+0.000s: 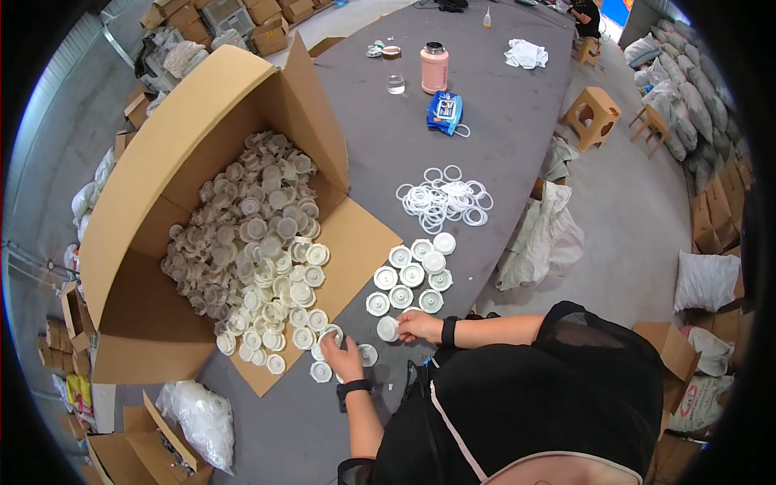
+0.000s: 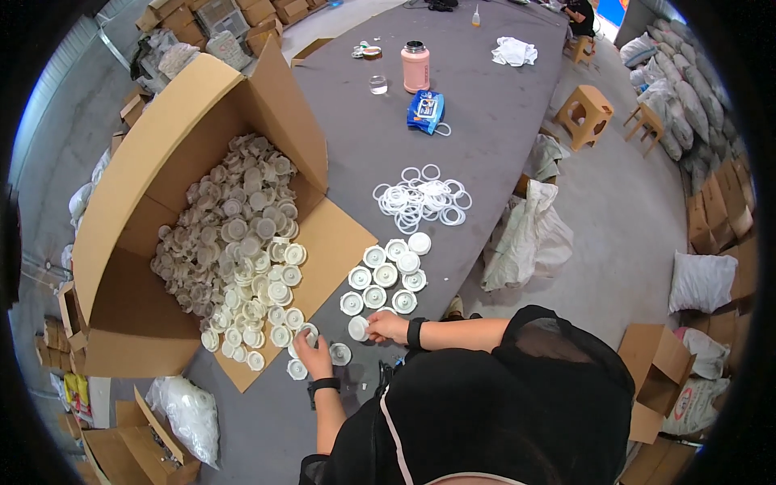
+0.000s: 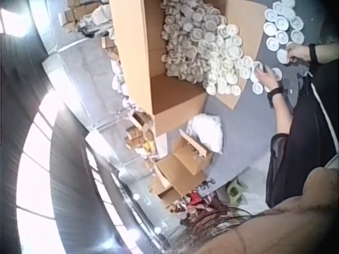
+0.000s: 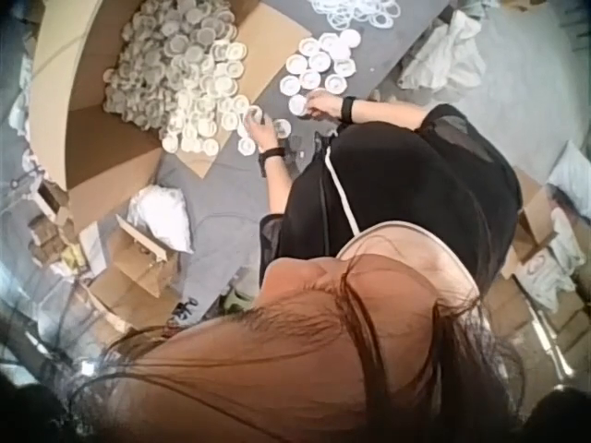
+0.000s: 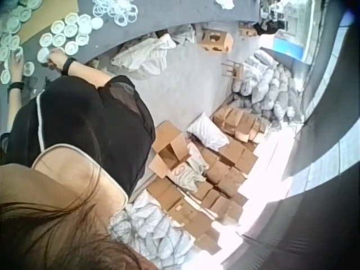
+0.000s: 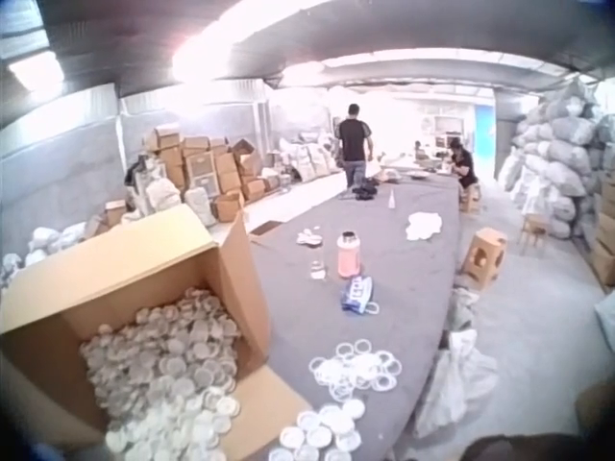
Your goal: Assembling plastic lids by inserting internal seals or rings.
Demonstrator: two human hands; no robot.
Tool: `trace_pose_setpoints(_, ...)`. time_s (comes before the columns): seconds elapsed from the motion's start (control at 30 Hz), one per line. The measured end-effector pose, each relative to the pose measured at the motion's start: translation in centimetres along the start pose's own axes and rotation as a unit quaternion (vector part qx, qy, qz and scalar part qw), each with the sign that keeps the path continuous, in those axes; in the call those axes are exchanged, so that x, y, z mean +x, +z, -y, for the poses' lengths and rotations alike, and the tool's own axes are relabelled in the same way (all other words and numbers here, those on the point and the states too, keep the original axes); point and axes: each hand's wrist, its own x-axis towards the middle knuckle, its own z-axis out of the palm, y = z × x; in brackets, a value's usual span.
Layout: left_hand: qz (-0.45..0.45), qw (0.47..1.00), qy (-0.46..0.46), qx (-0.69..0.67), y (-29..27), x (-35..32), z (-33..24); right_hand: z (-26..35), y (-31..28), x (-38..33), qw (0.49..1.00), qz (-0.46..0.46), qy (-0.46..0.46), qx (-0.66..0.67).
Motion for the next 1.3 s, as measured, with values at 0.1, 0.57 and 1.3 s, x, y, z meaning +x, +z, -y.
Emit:
trace_pose_setpoints(0.1, -0.056, 0.970, 0.088, 0.218, -0.6, 0.3, 1.0, -0.3, -0.3, 1.3, 0.997, 0.058, 0.035, 0.036)
trace_pose_setpoints(0.57, 0.209, 0.834, -0.234, -0.454, 7.2, 0.8, -6.6, 3.8, -3.2, -1.1, 0.984, 0.025, -0.099, 0.145)
trace_pose_setpoints(1.3, 0.351, 0.895, 0.271, 0.052, 35.0, 5.0, -23.3, 4.6, -28.7, -6.3, 0.825, -0.351, -0.135, 0.421)
